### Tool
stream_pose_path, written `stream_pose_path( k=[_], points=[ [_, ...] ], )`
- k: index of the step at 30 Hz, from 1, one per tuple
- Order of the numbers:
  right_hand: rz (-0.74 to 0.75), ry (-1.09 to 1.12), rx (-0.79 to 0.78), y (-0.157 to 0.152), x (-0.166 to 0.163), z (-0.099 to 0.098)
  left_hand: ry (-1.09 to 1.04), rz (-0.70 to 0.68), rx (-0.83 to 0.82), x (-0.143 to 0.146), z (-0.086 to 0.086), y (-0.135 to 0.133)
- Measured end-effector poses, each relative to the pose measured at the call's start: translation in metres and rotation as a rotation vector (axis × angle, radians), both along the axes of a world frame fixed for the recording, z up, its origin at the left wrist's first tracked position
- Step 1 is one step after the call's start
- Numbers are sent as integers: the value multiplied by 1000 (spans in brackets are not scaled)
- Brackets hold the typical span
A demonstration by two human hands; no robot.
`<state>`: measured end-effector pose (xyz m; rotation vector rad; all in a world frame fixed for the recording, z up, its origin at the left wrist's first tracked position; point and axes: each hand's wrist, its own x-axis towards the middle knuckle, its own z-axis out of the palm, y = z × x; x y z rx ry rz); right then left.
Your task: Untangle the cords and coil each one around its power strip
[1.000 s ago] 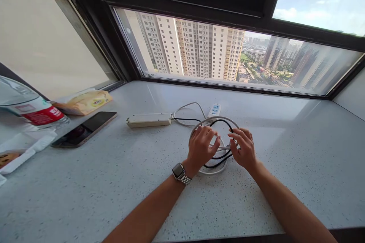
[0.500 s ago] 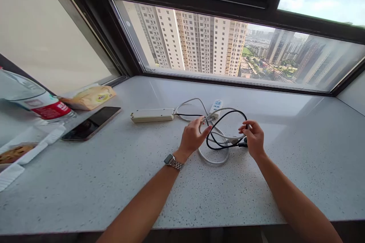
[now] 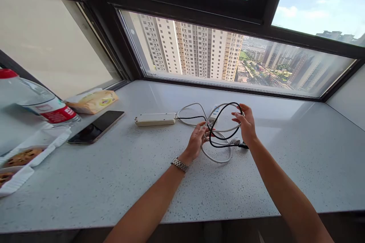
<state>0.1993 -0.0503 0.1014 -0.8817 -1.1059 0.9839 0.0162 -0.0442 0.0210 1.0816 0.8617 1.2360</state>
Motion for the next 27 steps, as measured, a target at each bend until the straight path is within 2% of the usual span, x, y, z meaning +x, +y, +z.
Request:
stream_pose_path(
  k=[2,5,8,10,12,15,18,21,24,27],
  points=[
    [-114,21,31,4,2,-8,-68,-20,-21,3,0,-2],
    [-200,236,48,4,3,-22,-177,-57,-29,6,-1,-5],
    [-124,461,-58,-1,1,-42,-255,-71,-72,9,-2,-8],
    [-19,480,-133,-7,-3,-57,-250,-74,-91,10,-4,-8],
    [51,391,-133,-15,-8,-70,-177,-78,-76,10,-5,-8],
    [62,171,-51,-24,-11,-82,61,-63,-1,8,-7,-6],
    [12,42,-28,-28,-10,-86,377,1,131,5,-6,-5],
    [-10,2,-30,-28,-5,-86,636,51,269,2,-5,-6],
    [-25,-33,-15,-27,-1,-85,745,97,354,-1,-4,-5],
    [-77,-87,5,-27,3,-82,710,132,379,-2,-5,-5]
  ],
)
